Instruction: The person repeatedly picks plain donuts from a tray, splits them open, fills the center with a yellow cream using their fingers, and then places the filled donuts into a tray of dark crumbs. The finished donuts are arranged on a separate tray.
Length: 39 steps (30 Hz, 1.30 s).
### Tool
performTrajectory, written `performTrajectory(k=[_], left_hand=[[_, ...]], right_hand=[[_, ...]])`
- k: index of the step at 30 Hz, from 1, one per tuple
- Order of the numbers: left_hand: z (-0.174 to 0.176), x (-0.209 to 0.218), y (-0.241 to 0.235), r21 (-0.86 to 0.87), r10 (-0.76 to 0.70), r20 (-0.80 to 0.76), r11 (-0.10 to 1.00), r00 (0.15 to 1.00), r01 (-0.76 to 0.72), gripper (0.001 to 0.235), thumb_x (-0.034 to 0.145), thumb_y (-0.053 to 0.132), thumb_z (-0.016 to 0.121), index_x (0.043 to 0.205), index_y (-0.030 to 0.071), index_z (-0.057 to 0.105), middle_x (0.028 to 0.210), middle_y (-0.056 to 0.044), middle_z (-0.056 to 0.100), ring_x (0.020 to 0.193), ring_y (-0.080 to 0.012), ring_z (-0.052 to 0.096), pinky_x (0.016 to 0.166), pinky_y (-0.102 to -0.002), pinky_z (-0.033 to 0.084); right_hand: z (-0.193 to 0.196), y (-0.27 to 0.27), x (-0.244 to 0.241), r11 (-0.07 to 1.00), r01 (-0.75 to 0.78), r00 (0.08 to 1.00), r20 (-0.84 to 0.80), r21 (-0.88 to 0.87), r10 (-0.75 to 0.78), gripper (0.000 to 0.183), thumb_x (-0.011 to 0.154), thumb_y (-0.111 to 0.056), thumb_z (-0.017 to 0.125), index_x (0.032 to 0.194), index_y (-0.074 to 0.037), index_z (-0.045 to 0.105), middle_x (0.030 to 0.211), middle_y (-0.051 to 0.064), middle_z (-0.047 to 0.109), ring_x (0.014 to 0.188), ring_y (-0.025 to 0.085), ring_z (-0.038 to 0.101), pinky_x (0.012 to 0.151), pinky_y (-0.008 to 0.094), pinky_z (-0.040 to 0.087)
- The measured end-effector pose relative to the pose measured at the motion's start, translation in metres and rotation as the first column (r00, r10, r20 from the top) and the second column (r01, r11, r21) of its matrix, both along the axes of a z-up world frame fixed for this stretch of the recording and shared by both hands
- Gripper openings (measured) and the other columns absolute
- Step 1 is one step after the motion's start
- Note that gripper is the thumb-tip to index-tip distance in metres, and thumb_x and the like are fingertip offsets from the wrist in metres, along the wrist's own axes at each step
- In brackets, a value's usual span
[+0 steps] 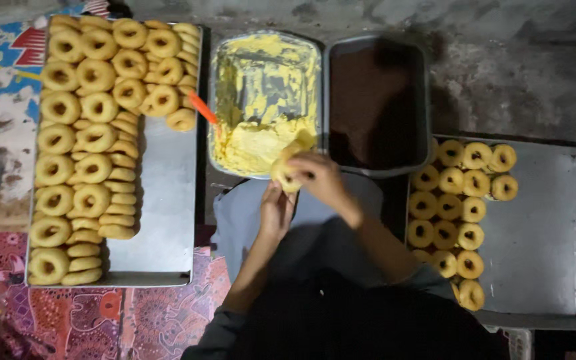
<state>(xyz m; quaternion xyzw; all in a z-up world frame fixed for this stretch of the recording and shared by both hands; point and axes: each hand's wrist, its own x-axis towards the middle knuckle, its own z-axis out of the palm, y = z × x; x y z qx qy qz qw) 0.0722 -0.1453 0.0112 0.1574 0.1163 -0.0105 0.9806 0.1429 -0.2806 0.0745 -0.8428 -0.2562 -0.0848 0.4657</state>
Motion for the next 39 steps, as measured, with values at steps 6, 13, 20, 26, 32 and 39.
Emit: performTrajectory(k=[6, 13, 20, 26, 32, 39], left_hand=[[0.01, 0.049, -0.06, 0.583, -0.295, -0.473, 0.601, 0.83, 0.546, 0.03, 0.115, 0.018, 0.055, 0.132, -0.005, 0.062, 0.094, -0.034, 0.034, 0.085, -0.0422, 0.029, 0.08, -0.053, 0.025], [0.01, 0.168, -0.134, 0.893, -0.083, 0.393, -0.203, 0.916, -0.402, 0.027, 0.096, 0.017, 0.067, 0.108, -0.006, 0.061, 0.132, -0.032, 0.055, 0.122, -0.047, 0.053, 0.107, -0.049, 0.044], [-0.013, 0.218, -0.151, 0.751, -0.244, 0.216, -0.578, 0.945, -0.32, 0.032, 0.097, 0.013, 0.055, 0.121, -0.008, 0.063, 0.138, -0.025, 0.058, 0.129, -0.0412, 0.057, 0.104, -0.042, 0.051], [-0.008, 0.185, -0.158, 0.761, -0.016, -0.375, 0.565, 0.927, 0.318, 0.033, 0.109, 0.02, 0.041, 0.122, -0.003, 0.061, 0.114, -0.025, 0.069, 0.107, -0.0369, 0.068, 0.093, -0.044, 0.055], [-0.027, 0.163, -0.159, 0.067, -0.21, -0.198, 0.972, 0.958, 0.226, 0.032, 0.109, 0.018, 0.037, 0.129, 0.001, 0.054, 0.122, -0.015, 0.065, 0.112, -0.0275, 0.065, 0.097, -0.042, 0.057], [0.0, 0.168, -0.176, 0.201, -0.404, -0.273, 0.863, 0.873, 0.463, 0.039, 0.103, 0.021, 0.043, 0.134, 0.0, 0.055, 0.127, -0.019, 0.063, 0.113, -0.0312, 0.065, 0.092, -0.043, 0.059]], right_hand=[[-0.064, -0.143, 0.078, 0.775, 0.498, 0.866, 0.271, -0.389, -0.42, 0.022, 0.082, -0.01, 0.075, 0.103, -0.004, 0.073, 0.1, 0.02, 0.07, 0.094, 0.042, 0.064, 0.087, 0.052, 0.054], [-0.071, -0.189, 0.083, 0.767, 0.641, 0.684, -0.475, 0.03, -0.554, 0.023, 0.091, -0.012, 0.063, 0.108, 0.001, 0.072, 0.108, 0.02, 0.073, 0.105, 0.037, 0.071, 0.091, 0.049, 0.057], [-0.045, -0.203, 0.057, 0.251, 0.788, 0.53, -0.827, 0.563, 0.189, 0.027, 0.091, -0.001, 0.046, 0.11, 0.007, 0.064, 0.129, 0.022, 0.056, 0.114, 0.032, 0.067, 0.093, 0.051, 0.058], [-0.037, -0.189, 0.054, 0.796, 0.422, 0.854, -0.484, 0.435, -0.188, 0.019, 0.099, 0.004, 0.06, 0.117, 0.006, 0.065, 0.119, 0.016, 0.063, 0.109, 0.029, 0.063, 0.095, 0.04, 0.057], [0.029, -0.141, 0.067, 0.96, 0.256, 0.934, 0.286, -0.111, -0.216, 0.035, 0.086, 0.001, 0.075, 0.12, -0.008, 0.067, 0.12, 0.011, 0.068, 0.117, 0.028, 0.064, 0.1, 0.038, 0.057], [0.022, -0.168, 0.069, 0.507, 0.772, 0.496, -0.861, 0.382, -0.107, 0.055, 0.093, -0.021, 0.069, 0.142, -0.022, 0.044, 0.133, 0.015, 0.062, 0.113, 0.029, 0.067, 0.094, 0.045, 0.055]])
